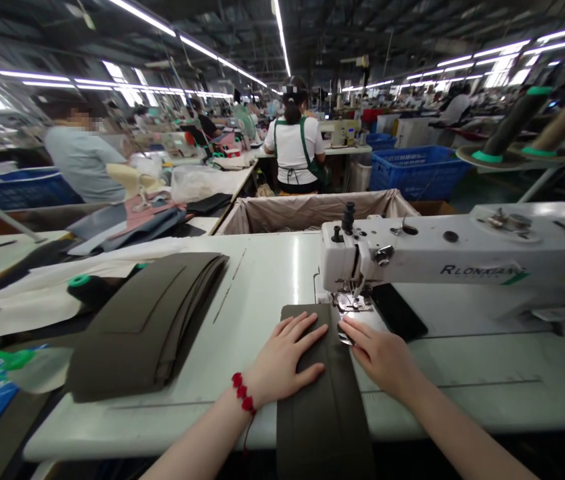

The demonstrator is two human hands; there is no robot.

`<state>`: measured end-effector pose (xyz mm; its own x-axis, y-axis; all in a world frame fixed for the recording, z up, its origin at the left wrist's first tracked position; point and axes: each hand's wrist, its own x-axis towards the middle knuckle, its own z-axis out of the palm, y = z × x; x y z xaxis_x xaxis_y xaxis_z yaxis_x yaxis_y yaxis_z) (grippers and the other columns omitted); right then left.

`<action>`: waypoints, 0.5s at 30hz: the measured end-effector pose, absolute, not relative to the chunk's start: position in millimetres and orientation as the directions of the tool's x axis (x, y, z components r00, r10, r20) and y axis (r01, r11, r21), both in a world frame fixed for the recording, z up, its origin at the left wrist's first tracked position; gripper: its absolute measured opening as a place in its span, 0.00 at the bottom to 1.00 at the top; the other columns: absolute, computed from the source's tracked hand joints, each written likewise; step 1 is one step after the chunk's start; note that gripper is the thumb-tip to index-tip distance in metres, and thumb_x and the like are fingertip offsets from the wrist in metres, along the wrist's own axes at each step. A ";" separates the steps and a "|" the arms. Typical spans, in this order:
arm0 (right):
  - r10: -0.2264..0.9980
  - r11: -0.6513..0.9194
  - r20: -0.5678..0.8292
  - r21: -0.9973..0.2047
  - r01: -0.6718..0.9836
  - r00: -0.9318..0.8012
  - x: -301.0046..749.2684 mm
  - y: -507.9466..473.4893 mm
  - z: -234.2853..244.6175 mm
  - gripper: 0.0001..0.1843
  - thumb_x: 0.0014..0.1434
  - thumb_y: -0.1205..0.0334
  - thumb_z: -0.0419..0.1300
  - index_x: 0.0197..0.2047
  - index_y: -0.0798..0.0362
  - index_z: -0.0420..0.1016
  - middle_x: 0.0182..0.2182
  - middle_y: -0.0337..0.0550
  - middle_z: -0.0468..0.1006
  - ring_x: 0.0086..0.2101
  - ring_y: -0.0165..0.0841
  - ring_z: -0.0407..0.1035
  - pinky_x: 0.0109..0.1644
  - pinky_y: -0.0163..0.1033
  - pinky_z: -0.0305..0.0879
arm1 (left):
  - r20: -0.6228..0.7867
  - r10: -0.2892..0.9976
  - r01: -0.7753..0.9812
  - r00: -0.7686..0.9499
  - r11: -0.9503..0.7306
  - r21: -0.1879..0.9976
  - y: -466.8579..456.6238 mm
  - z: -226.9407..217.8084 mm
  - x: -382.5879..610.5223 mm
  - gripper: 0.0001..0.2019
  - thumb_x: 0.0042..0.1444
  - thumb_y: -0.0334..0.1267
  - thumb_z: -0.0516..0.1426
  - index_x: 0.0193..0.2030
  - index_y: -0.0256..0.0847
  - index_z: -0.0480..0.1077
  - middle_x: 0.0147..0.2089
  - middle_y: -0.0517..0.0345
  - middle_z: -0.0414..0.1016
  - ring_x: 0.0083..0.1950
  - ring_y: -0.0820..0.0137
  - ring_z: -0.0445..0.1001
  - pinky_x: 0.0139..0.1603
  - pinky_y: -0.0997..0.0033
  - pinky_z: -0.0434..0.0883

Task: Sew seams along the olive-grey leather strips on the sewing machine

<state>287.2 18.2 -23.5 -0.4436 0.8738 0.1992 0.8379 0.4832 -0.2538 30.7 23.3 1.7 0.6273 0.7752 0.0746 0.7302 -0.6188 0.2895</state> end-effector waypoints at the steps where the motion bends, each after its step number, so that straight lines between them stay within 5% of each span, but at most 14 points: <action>1: 0.874 0.484 0.195 -0.255 0.837 -0.446 287.3 18.6 -23.3 0.27 0.64 0.65 0.50 0.65 0.42 0.62 0.63 0.38 0.64 0.46 0.35 0.74 0.49 0.43 0.71 | 0.071 0.776 0.731 0.627 -0.617 0.290 23.1 1.6 31.2 0.34 0.61 0.51 0.55 0.71 0.54 0.47 0.73 0.57 0.46 0.72 0.57 0.47 0.70 0.49 0.50; 15: 0.881 0.472 0.154 -0.244 0.847 -0.447 287.3 19.4 -23.7 0.27 0.64 0.66 0.49 0.66 0.42 0.59 0.65 0.35 0.61 0.45 0.35 0.74 0.47 0.43 0.71 | 0.055 0.780 0.731 0.623 -0.606 0.313 26.2 1.7 30.8 0.33 0.61 0.50 0.55 0.70 0.55 0.47 0.74 0.60 0.44 0.72 0.59 0.47 0.72 0.51 0.48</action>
